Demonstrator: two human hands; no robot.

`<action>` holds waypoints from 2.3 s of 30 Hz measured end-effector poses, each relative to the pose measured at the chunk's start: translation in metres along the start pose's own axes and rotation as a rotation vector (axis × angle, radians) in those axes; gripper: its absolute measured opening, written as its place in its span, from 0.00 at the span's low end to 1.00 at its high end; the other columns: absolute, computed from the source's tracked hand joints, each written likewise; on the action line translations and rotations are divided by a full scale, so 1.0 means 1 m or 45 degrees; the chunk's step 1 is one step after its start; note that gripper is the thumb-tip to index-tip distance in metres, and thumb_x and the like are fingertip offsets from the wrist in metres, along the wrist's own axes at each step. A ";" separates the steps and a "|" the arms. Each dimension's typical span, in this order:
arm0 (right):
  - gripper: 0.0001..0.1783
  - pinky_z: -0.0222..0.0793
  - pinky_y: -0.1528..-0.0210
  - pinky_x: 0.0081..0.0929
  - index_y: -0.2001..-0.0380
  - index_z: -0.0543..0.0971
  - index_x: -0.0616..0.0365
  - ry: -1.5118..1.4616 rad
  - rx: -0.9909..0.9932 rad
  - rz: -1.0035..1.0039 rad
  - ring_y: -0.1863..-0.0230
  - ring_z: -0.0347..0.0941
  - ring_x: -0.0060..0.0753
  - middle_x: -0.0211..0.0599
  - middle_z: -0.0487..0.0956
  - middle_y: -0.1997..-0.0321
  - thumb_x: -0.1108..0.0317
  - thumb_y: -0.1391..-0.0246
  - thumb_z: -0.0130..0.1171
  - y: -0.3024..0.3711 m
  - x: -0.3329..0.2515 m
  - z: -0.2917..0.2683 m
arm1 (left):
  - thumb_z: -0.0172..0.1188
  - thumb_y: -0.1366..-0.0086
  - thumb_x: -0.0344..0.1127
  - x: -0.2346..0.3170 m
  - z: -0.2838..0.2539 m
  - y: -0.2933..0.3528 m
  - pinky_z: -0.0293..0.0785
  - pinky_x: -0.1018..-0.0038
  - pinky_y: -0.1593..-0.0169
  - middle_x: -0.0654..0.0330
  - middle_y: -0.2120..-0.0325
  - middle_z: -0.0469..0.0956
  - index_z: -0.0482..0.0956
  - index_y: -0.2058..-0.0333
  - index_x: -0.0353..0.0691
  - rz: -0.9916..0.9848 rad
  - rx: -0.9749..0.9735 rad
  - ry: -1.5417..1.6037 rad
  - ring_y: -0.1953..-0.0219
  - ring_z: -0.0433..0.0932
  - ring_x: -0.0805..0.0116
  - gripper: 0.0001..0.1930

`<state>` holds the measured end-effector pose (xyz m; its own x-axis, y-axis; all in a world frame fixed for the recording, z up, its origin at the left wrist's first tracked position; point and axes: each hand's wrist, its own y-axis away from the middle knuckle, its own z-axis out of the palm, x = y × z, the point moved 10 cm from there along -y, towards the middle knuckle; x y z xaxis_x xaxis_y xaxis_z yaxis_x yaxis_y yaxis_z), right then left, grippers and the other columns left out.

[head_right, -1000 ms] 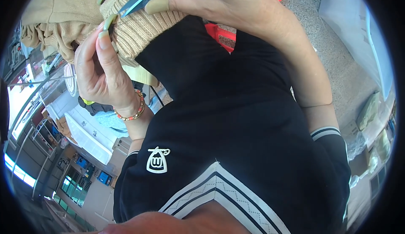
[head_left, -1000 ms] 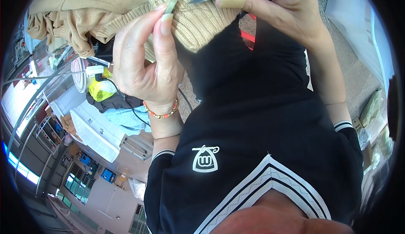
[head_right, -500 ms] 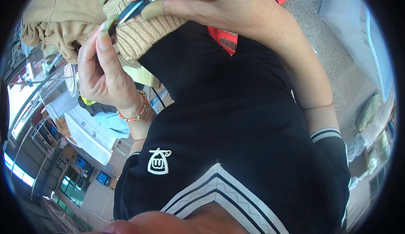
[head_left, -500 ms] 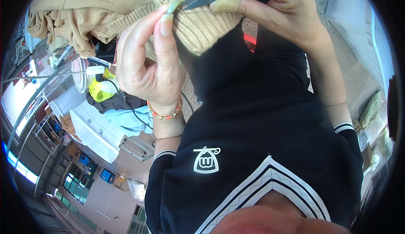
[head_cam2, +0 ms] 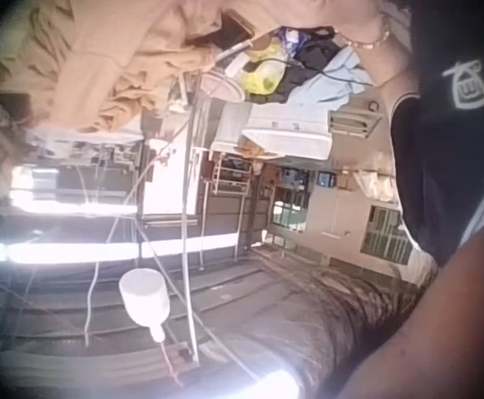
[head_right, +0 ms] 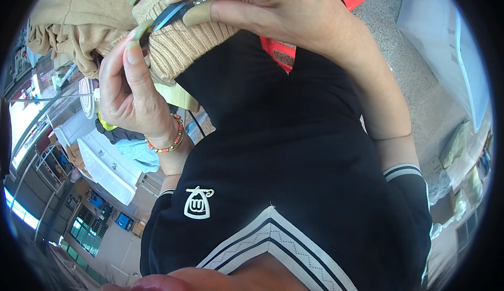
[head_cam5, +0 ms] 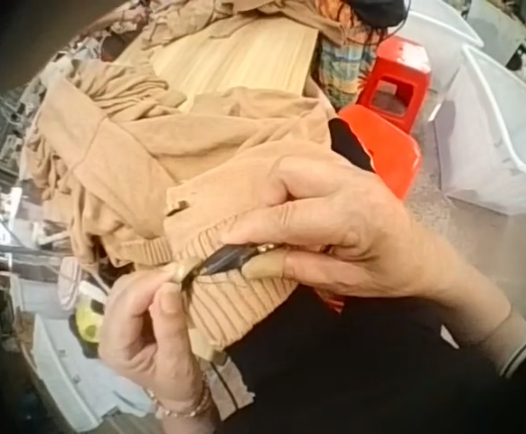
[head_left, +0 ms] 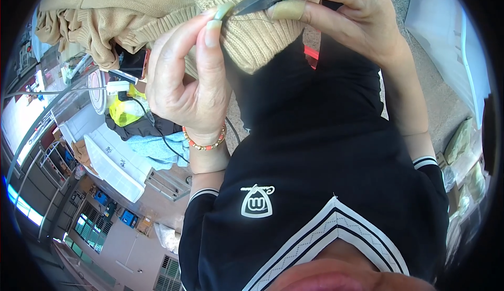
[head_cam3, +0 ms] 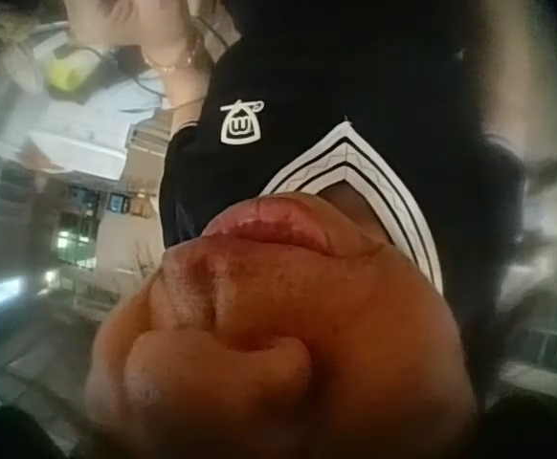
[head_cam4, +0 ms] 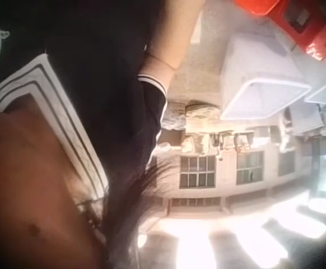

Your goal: Trimming loose threads from knitted sweaters using small scissors.

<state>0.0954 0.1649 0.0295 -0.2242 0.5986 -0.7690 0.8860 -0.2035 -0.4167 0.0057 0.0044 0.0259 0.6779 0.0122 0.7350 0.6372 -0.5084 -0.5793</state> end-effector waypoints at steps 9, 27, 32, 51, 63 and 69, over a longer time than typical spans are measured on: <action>0.16 0.62 0.66 0.26 0.59 0.85 0.57 -0.013 -0.016 -0.029 0.69 0.70 0.29 0.30 0.72 0.72 0.66 0.53 0.73 -0.002 0.000 0.004 | 0.67 0.40 0.21 0.000 -0.001 -0.001 0.75 0.80 0.64 0.56 0.69 0.85 0.85 0.64 0.31 0.005 0.000 -0.008 0.69 0.82 0.71 0.05; 0.16 0.64 0.67 0.25 0.59 0.85 0.56 -0.085 -0.003 -0.007 0.69 0.70 0.29 0.30 0.74 0.72 0.69 0.53 0.73 -0.001 0.002 0.007 | 0.67 0.41 0.21 -0.002 -0.003 0.000 0.75 0.80 0.64 0.57 0.70 0.85 0.85 0.64 0.32 0.007 0.028 -0.009 0.70 0.81 0.72 0.05; 0.17 0.65 0.67 0.24 0.58 0.85 0.57 -0.029 -0.027 0.124 0.69 0.71 0.29 0.30 0.74 0.71 0.69 0.54 0.74 0.001 0.005 0.000 | 0.67 0.41 0.21 0.001 0.002 -0.004 0.75 0.80 0.65 0.57 0.70 0.85 0.85 0.64 0.32 0.024 0.006 0.016 0.70 0.81 0.72 0.06; 0.15 0.62 0.67 0.26 0.60 0.85 0.55 0.020 -0.058 -0.043 0.70 0.69 0.30 0.30 0.71 0.73 0.66 0.53 0.72 -0.005 -0.005 0.006 | 0.67 0.41 0.21 0.000 -0.002 0.000 0.76 0.80 0.63 0.56 0.70 0.86 0.85 0.64 0.32 0.023 0.024 -0.004 0.69 0.82 0.71 0.05; 0.25 0.67 0.65 0.22 0.53 0.84 0.58 -0.403 0.017 0.298 0.67 0.70 0.21 0.28 0.76 0.70 0.71 0.58 0.77 0.022 0.026 0.002 | 0.64 0.52 0.23 0.008 0.017 -0.013 0.74 0.68 0.47 0.52 0.56 0.81 0.84 0.56 0.36 0.336 -0.585 -0.144 0.53 0.78 0.58 0.20; 0.21 0.67 0.63 0.21 0.58 0.81 0.60 -0.449 0.221 -0.247 0.66 0.72 0.23 0.29 0.75 0.68 0.69 0.56 0.77 0.028 0.020 0.012 | 0.63 0.39 0.28 0.015 0.032 -0.028 0.75 0.72 0.54 0.54 0.61 0.80 0.83 0.58 0.34 0.350 -0.614 -0.066 0.59 0.79 0.62 0.10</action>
<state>0.1106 0.1623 -0.0031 -0.5312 0.3434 -0.7745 0.7392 -0.2589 -0.6217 0.0099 0.0465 0.0421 0.8204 -0.1404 0.5543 0.2025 -0.8352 -0.5113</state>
